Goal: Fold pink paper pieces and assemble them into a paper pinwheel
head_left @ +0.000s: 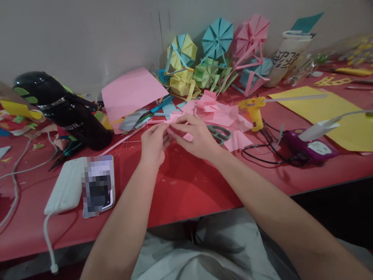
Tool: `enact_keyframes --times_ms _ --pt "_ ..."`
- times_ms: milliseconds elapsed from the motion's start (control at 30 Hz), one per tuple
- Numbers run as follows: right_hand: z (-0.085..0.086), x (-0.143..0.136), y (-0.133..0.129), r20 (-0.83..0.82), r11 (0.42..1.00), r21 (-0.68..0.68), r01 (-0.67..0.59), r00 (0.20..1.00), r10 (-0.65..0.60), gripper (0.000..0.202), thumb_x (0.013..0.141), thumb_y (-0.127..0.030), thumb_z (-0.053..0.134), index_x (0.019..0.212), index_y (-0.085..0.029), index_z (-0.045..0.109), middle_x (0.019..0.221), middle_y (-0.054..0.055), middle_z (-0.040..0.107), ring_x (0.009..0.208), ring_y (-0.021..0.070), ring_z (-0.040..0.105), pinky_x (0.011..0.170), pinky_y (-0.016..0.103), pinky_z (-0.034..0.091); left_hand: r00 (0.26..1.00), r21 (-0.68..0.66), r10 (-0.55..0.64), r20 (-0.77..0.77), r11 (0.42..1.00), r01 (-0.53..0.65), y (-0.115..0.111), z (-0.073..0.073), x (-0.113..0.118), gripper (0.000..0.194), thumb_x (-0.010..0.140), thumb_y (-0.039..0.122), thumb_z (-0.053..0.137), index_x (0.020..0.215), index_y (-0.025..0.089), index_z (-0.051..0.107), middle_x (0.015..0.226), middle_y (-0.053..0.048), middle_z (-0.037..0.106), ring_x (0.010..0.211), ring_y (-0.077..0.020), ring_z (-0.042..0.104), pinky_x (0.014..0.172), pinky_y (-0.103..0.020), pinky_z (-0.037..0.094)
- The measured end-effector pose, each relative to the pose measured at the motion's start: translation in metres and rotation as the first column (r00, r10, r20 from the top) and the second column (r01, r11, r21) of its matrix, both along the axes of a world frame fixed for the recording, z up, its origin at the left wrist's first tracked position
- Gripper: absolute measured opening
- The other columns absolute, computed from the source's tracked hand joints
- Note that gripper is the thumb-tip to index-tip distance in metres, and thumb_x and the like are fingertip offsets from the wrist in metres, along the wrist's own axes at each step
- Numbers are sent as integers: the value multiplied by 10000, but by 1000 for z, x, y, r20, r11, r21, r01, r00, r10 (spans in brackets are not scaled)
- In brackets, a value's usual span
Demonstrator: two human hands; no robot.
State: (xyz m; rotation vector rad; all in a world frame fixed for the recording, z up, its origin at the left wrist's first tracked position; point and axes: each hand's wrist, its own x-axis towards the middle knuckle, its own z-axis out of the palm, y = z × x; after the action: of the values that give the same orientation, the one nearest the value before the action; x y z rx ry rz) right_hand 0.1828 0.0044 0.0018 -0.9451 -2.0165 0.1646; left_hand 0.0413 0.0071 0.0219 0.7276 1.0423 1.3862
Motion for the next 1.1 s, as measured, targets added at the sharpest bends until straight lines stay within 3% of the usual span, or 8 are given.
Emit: enact_keyframes --times_ms 233,367,567,700,800,933,1000,1100 --pt "-1 0 -3 65 999 6 47 997 -47 253 893 -273 554 1099 -241 697 1149 97 576 1125 271 508 999 468 387 999 62 -28 -23 998 29 -2 1 1 221 628 284 806 662 160 626 546 42 563 497 -76 543 541 -208 481" --pt "1 0 -6 92 999 -17 39 995 -37 272 881 -287 570 1123 -251 689 1201 91 595 1136 279 512 995 478 381 998 75 12 -54 997 -8 0 -1 -1 212 654 269 792 626 160 612 522 49 536 481 -64 505 497 -186 432" --pt "3 -3 -4 7 999 -11 -43 999 43 230 916 -284 548 1085 -255 701 1234 64 661 1153 240 582 1024 454 377 993 105 104 -55 990 -98 5 -2 -7 129 692 250 752 729 174 654 640 30 638 575 -94 599 608 -225 501" --pt "9 -2 -6 -192 996 -63 58 979 -69 241 926 -347 538 818 -201 697 950 79 711 912 203 643 853 367 478 990 150 132 -50 981 -123 6 -1 -10 116 691 249 761 742 186 678 682 22 662 654 -108 631 666 -239 521" --pt "12 0 -5 -342 950 -279 140 910 -234 343 864 -476 608 683 -186 630 712 51 650 687 169 592 638 306 469 988 196 151 -42 970 -140 6 -1 -11 90 702 249 752 760 201 704 775 16 695 763 -118 653 735 -253 529" --pt "13 1 -1 -505 833 -546 -94 830 -238 445 760 -620 663 697 -185 595 679 30 625 644 143 572 571 267 452 993 184 97 -61 979 -85 6 -2 -10 120 695 272 767 781 203 719 831 4 703 810 -126 652 758 -259 524" --pt "13 0 1 -569 802 -568 -186 793 -219 470 723 -648 678 695 -192 567 687 20 612 658 136 570 590 264 461 997 172 51 -63 984 -40 5 -2 -8 140 684 288 781 777 200 722 835 -2 703 806 -125 644 738 -245 520" --pt "13 -1 0 -597 812 -545 -210 777 -200 466 699 -629 708 656 -201 527 654 0 554 651 130 547 593 268 450 999 172 6 -39 985 1 4 -2 -5 148 671 295 798 747 198 717 810 2 701 793 -124 640 727 -235 516"
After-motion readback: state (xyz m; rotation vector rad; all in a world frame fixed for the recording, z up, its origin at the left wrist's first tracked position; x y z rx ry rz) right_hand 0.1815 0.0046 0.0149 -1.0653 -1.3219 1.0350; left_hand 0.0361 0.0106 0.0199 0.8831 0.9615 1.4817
